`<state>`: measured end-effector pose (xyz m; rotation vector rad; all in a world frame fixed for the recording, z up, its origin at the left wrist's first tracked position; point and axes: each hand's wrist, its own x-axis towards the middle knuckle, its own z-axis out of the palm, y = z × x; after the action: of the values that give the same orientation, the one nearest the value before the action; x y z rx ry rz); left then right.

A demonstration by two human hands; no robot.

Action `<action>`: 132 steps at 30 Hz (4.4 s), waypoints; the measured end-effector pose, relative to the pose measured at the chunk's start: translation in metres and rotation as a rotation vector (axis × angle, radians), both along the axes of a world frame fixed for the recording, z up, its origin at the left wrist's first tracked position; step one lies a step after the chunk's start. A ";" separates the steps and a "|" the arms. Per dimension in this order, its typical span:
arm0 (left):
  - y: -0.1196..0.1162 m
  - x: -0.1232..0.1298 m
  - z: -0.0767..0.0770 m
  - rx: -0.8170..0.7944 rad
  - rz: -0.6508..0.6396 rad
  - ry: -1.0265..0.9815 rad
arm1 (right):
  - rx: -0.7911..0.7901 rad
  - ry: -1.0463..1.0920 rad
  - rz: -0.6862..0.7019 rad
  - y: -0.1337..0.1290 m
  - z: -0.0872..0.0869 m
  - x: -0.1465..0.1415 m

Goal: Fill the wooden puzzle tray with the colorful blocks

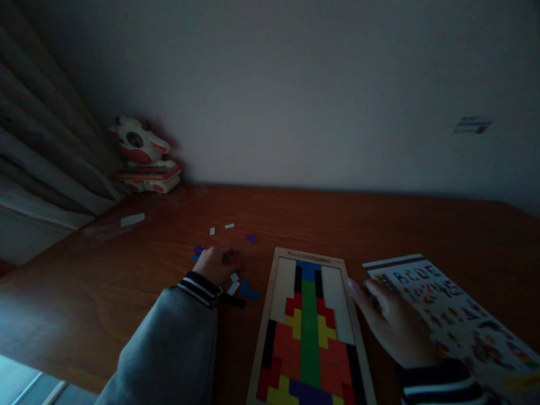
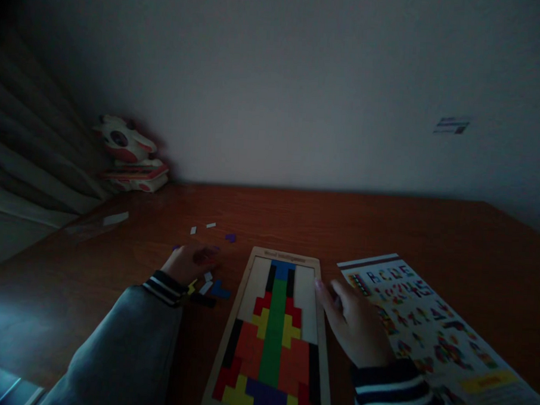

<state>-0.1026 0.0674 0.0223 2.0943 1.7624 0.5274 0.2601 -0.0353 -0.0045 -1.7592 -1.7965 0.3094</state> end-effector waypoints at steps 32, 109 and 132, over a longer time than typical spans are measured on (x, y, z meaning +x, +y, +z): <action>-0.013 0.093 -0.032 0.233 -0.181 -0.243 | 0.054 -0.083 0.026 -0.004 -0.003 -0.002; -0.048 -0.002 0.032 -0.197 -0.127 0.551 | -0.028 -0.203 0.083 -0.004 -0.011 0.016; -0.042 -0.029 0.028 -0.334 -0.065 0.312 | -0.099 -0.132 0.085 0.002 -0.007 0.012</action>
<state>-0.1314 0.0251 0.0502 2.0636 1.7851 -0.1164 0.2724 -0.0330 -0.0117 -1.8114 -1.9839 0.3278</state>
